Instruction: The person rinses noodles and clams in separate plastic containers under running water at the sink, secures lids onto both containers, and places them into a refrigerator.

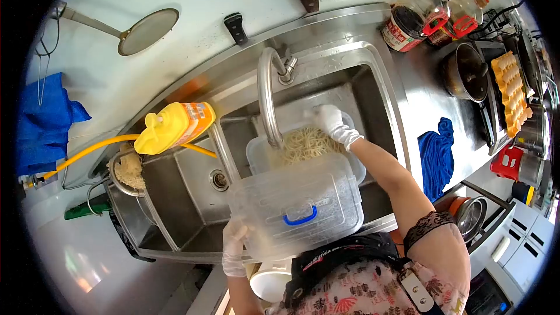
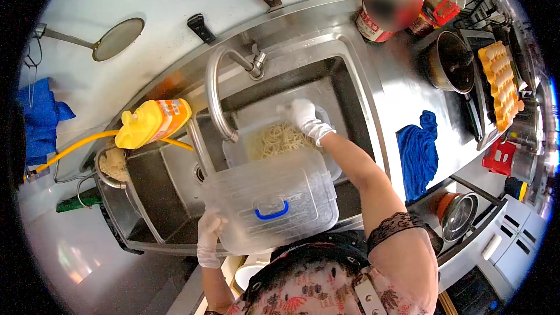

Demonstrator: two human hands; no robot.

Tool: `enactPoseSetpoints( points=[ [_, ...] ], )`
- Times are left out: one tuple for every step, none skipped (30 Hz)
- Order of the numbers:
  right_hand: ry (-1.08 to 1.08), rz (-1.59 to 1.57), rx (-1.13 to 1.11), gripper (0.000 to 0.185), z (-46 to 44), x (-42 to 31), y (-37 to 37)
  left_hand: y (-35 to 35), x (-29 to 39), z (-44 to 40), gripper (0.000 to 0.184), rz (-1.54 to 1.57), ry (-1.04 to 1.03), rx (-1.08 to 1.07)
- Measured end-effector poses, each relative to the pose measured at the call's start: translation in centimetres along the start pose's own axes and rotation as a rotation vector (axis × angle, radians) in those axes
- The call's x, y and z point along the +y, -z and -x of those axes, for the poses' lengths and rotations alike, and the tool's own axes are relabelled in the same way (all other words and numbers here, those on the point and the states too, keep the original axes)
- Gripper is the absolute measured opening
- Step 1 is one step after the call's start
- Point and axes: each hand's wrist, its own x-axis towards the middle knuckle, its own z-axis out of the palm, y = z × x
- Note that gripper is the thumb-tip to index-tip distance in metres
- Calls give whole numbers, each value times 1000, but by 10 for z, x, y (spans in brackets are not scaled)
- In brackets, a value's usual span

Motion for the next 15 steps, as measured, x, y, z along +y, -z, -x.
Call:
enactPoseSetpoints(
  points=[
    [-207,-208,75,40,-5,4,-1,1,-2,-3,35,-20,-2,-19],
    [-204,-204,76,40,-8,8,-1,1,-3,-5,35,-40,-6,-37],
    [-191,-234,179,37,-8,14,-3,1,-5,-5,35,-42,-7,-37],
    [-180,-264,281,35,-7,21,-5,-2,-4,-5,34,-22,-12,-22],
    [-139,-254,366,31,-1,27,-2,-7,-3,-6,33,0,-18,-9],
    [-151,-309,417,30,12,36,2,-12,-3,-9,33,1,-20,-11],
    [-141,-315,564,28,30,37,8,-17,-4,-12,36,19,-49,6],
    [-146,-325,599,29,47,49,11,-21,-5,-16,39,37,-77,22],
    [-212,-294,532,33,65,63,13,-21,-6,-22,39,36,-71,20],
    [-227,-387,436,46,83,82,5,-21,-9,-31,35,-11,-87,2],
    [-265,-505,369,54,105,78,6,-23,-10,-39,32,-60,-104,-19],
    [-300,-624,303,63,125,74,7,-30,-8,-45,32,-63,-101,-30],
    [-300,-500,209,69,135,78,2,-38,-5,-51,33,-72,-84,7],
    [-299,-379,112,76,142,84,-9,-44,-3,-56,33,-82,-69,46],
    [-249,-245,183,75,146,88,-22,-49,-1,-62,33,-87,-68,43]
  ],
)
